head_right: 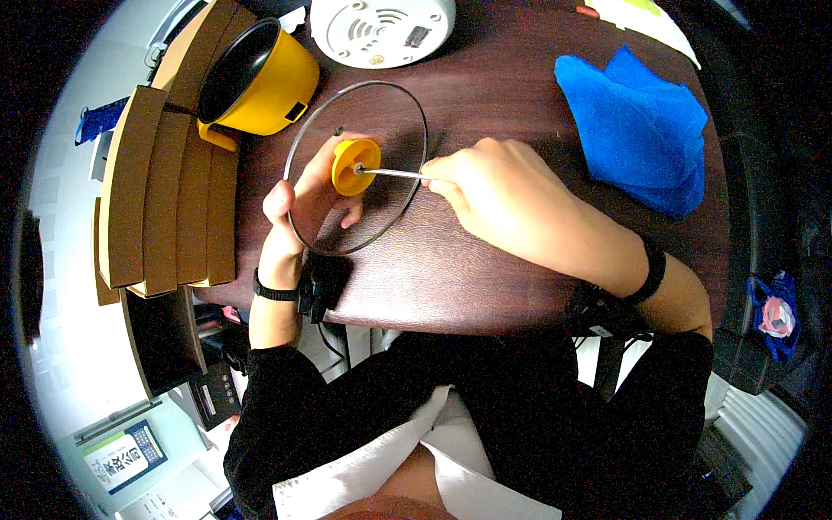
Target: The person assembles a small kitchen appliance by attaching a yellow plastic knob to a glass lid using a screwdriver, then places the lid on a yellow pot and attaches a white top cover. The person also wipes the pot interior with a blue cloth.
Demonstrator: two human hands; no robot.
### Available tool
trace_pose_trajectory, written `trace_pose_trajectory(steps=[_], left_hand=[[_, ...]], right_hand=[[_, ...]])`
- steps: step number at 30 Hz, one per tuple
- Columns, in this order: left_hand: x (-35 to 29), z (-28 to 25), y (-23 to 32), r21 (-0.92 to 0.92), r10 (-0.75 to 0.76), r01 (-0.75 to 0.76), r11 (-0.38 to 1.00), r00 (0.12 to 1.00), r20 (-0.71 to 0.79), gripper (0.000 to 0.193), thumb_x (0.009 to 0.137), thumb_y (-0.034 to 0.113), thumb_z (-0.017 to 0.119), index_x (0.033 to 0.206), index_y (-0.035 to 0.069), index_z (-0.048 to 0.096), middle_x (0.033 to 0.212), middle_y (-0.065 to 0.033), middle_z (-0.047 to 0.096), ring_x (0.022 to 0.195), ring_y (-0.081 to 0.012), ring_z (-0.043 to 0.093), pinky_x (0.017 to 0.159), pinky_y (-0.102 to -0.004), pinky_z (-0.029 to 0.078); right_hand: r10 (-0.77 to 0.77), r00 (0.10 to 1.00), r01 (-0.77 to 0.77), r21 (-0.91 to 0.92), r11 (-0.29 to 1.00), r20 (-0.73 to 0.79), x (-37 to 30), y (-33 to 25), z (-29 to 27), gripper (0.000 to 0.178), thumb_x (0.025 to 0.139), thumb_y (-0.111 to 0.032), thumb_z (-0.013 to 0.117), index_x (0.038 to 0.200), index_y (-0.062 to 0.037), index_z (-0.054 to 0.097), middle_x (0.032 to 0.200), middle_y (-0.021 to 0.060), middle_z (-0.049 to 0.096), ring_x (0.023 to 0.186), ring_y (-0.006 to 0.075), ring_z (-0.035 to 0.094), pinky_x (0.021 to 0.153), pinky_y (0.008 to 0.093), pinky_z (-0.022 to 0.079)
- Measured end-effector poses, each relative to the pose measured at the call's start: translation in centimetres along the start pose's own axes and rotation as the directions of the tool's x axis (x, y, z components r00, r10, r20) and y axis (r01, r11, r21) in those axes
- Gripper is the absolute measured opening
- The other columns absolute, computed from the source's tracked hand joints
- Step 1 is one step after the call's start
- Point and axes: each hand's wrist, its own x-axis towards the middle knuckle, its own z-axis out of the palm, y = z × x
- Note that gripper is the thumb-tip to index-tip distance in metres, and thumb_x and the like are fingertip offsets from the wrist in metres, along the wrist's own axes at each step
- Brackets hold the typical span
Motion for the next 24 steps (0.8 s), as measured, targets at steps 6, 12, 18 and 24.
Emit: trace_pose_trajectory(steps=[6,12,18,24], left_hand=[[0.1,-0.4,-0.4,0.009,-0.009,0.009,1.0,1.0,0.007,0.104,0.076,0.082,0.035,0.14,0.0,0.035,0.117,-0.0107,0.046,0.079,-0.0137,0.043,0.058,-0.0248,0.037],[0.0,-0.5,-0.4,0.013,-0.017,0.017,1.0,1.0,-0.012,0.105,0.075,0.082,0.036,0.141,0.001,0.034,0.119,-0.0119,0.046,0.078,-0.0142,0.043,0.058,-0.0251,0.037],[-0.1,-0.3,-0.3,0.009,-0.023,0.024,1.0,0.999,-0.042,0.104,0.074,0.081,0.037,0.14,0.001,0.035,0.118,-0.0115,0.047,0.077,-0.0137,0.043,0.057,-0.025,0.036],[0.0,-0.5,-0.1,0.042,-0.038,0.04,0.998,0.999,-0.035,0.106,0.072,0.083,0.037,0.14,0.002,0.037,0.111,-0.0088,0.048,0.072,-0.0118,0.039,0.056,-0.024,0.031]], right_hand=[[-0.004,1.0,0.002,0.084,0.996,0.017,0.2,0.8,0.5,0.015,0.086,-0.011,0.059,0.073,-0.0032,0.057,0.064,0.0203,0.056,0.062,0.039,0.059,0.055,0.0457,0.045],[0.031,0.998,-0.04,0.152,0.988,0.061,0.4,1.0,0.6,0.021,0.086,-0.013,0.059,0.07,-0.0013,0.052,0.062,0.0201,0.051,0.059,0.0394,0.055,0.054,0.0446,0.041],[0.101,0.988,-0.125,0.22,0.967,0.116,0.6,0.8,0.6,0.02,0.088,-0.015,0.06,0.074,0.0002,0.056,0.063,0.0206,0.053,0.057,0.036,0.055,0.055,0.0428,0.041],[0.145,0.977,-0.185,0.289,0.939,0.154,0.7,0.9,1.2,0.019,0.09,-0.017,0.06,0.081,-0.0005,0.062,0.065,0.0206,0.056,0.053,0.0306,0.053,0.053,0.0399,0.041]])
